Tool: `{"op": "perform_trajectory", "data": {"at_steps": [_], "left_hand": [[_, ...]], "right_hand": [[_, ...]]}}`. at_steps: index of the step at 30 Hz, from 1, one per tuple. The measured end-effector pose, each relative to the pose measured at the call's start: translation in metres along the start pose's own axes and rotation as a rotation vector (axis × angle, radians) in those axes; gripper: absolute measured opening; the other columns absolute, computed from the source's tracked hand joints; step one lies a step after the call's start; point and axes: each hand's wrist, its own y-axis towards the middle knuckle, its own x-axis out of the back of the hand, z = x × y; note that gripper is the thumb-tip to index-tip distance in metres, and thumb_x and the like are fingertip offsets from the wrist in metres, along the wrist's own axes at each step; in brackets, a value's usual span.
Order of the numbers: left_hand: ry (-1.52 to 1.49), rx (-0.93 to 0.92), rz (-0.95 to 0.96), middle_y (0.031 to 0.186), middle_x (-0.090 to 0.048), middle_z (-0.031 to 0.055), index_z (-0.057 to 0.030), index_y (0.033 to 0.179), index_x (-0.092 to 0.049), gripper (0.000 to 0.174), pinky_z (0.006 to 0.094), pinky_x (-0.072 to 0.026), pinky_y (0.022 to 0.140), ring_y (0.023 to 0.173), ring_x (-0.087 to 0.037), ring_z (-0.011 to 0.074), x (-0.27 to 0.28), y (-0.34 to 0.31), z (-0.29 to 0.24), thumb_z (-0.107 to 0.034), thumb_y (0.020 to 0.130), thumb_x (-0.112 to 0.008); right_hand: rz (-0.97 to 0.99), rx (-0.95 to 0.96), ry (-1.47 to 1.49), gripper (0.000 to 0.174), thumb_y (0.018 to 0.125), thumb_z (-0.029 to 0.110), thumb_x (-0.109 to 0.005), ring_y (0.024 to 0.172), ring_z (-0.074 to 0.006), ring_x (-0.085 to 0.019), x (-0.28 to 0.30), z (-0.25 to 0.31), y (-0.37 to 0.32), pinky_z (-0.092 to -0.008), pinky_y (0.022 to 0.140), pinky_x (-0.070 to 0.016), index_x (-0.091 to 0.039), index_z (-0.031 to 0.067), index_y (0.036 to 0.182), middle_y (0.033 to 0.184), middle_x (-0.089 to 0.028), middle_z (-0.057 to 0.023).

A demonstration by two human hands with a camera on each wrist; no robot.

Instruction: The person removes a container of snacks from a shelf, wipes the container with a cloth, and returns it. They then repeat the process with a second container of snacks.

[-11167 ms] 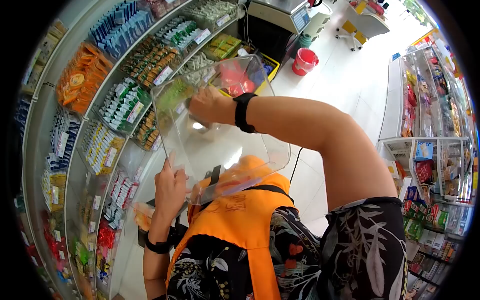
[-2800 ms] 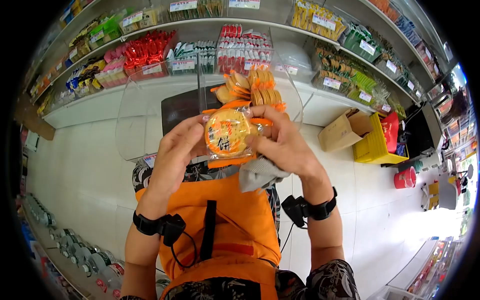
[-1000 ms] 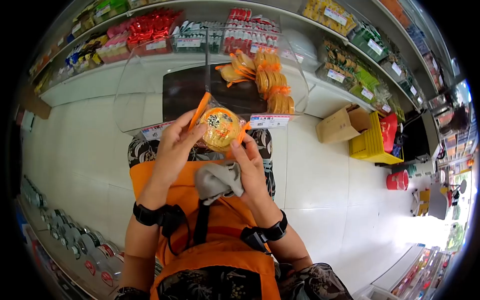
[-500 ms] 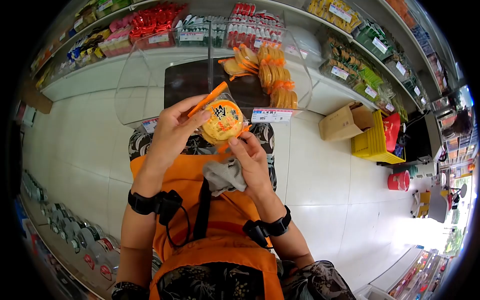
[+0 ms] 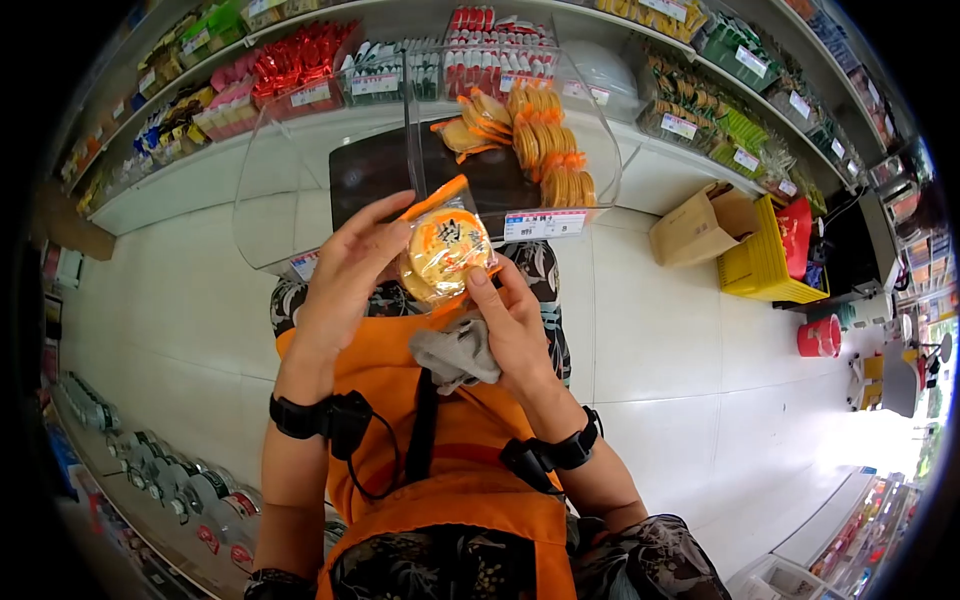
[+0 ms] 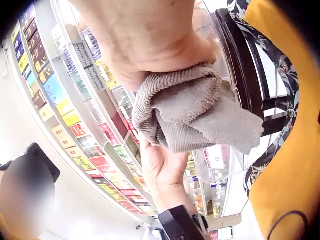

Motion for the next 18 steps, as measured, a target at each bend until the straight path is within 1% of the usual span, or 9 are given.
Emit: {"op": "perform_trajectory", "data": {"at_steps": [1,4,5,7,9,11,13,16,18], "left_hand": [[-0.087,0.024,-0.017,0.111,-0.064,0.0098,0.0041,0.128,-0.052,0.044,0.0242,-0.0485,0.085,0.098,-0.061,0.0119,-0.001,-0.001,0.003,-0.016,0.091,-0.065],[-0.116,0.005,0.03,0.112,-0.064,0.0099,0.005,0.129,-0.05,0.045,0.0242,-0.0479,0.087,0.101,-0.06,0.0122,-0.001,-0.003,0.019,-0.016,0.092,-0.064],[-0.057,-0.015,0.079,0.111,-0.064,0.0102,0.0048,0.126,-0.052,0.039,0.0242,-0.0481,0.088,0.1,-0.061,0.0119,0.001,-0.003,0.02,-0.015,0.093,-0.062],[-0.02,-0.027,0.097,0.111,-0.065,0.0107,0.0048,0.125,-0.053,0.036,0.0241,-0.048,0.088,0.099,-0.062,0.0117,0.005,-0.002,0.021,-0.014,0.094,-0.06],[-0.01,-0.03,0.089,0.11,-0.065,0.0114,0.0049,0.124,-0.054,0.034,0.0245,-0.049,0.088,0.098,-0.062,0.012,0.006,-0.002,0.022,-0.013,0.095,-0.058],[-0.026,-0.026,0.059,0.11,-0.065,0.0121,0.0052,0.122,-0.054,0.032,0.0255,-0.0511,0.088,0.097,-0.063,0.0128,0.005,-0.002,0.021,-0.011,0.095,-0.057],[-0.071,-0.048,0.018,0.11,-0.065,0.0128,0.0058,0.122,-0.054,0.032,0.027,-0.0539,0.085,0.097,-0.064,0.0146,0.003,-0.003,0.017,-0.01,0.095,-0.056],[-0.119,-0.072,-0.013,0.11,-0.064,0.0139,0.0066,0.122,-0.053,0.032,0.0293,-0.0567,0.083,0.098,-0.065,0.0174,0.006,-0.004,0.014,-0.009,0.095,-0.054],[-0.14,-0.081,-0.029,0.111,-0.064,0.0146,0.007,0.122,-0.052,0.031,0.0303,-0.0572,0.083,0.099,-0.065,0.0186,0.009,-0.004,0.015,-0.009,0.095,-0.054]], "right_hand": [[0.003,0.015,0.024,0.036,0.098,0.027,-0.055,0.088,-0.0094,-0.059,-0.003,0.002,0.0,-0.024,0.073,-0.0514,-0.049,0.0056,0.127,0.106,-0.062,-0.0046],[-0.04,-0.02,0.109,0.032,0.1,0.025,-0.05,0.071,-0.009,-0.061,-0.001,0.0,0.001,-0.0227,0.061,-0.0521,-0.048,0.0084,0.127,0.097,-0.064,-0.0049],[-0.041,-0.022,0.131,0.033,0.1,0.025,-0.05,0.075,-0.0089,-0.061,-0.002,0.001,0.0,-0.0228,0.064,-0.0517,-0.048,0.0081,0.128,0.098,-0.064,-0.0047],[-0.04,-0.028,0.173,0.034,0.1,0.024,-0.049,0.082,-0.0088,-0.06,-0.007,0.006,-0.004,-0.0229,0.068,-0.0511,-0.047,0.0075,0.129,0.101,-0.063,-0.0042],[0.18,0.007,0.394,0.032,0.1,0.024,-0.05,0.082,-0.0103,-0.061,0.01,-0.001,0.0,-0.0247,0.069,-0.0524,-0.047,0.008,0.128,0.103,-0.064,-0.0056],[0.148,0.017,0.434,0.03,0.099,0.023,-0.051,0.084,-0.0125,-0.063,0.015,-0.002,0.001,-0.0273,0.07,-0.054,-0.047,0.0083,0.125,0.104,-0.063,-0.0071],[-0.133,-0.001,0.292,0.028,0.099,0.024,-0.051,0.087,-0.0156,-0.064,-0.005,0.015,-0.004,-0.031,0.073,-0.0557,-0.048,0.0083,0.122,0.107,-0.063,-0.0085],[-0.104,-0.021,0.374,0.03,0.099,0.03,-0.048,0.082,-0.0205,-0.065,0.017,0.018,0.004,-0.0358,0.074,-0.0553,-0.05,0.0085,0.12,0.093,-0.065,-0.0068],[-0.108,-0.002,0.373,0.027,0.099,0.028,-0.049,0.083,-0.0195,-0.065,0.023,0.021,0.004,-0.0347,0.075,-0.0554,-0.05,0.0076,0.117,0.093,-0.065,-0.0068]]}}
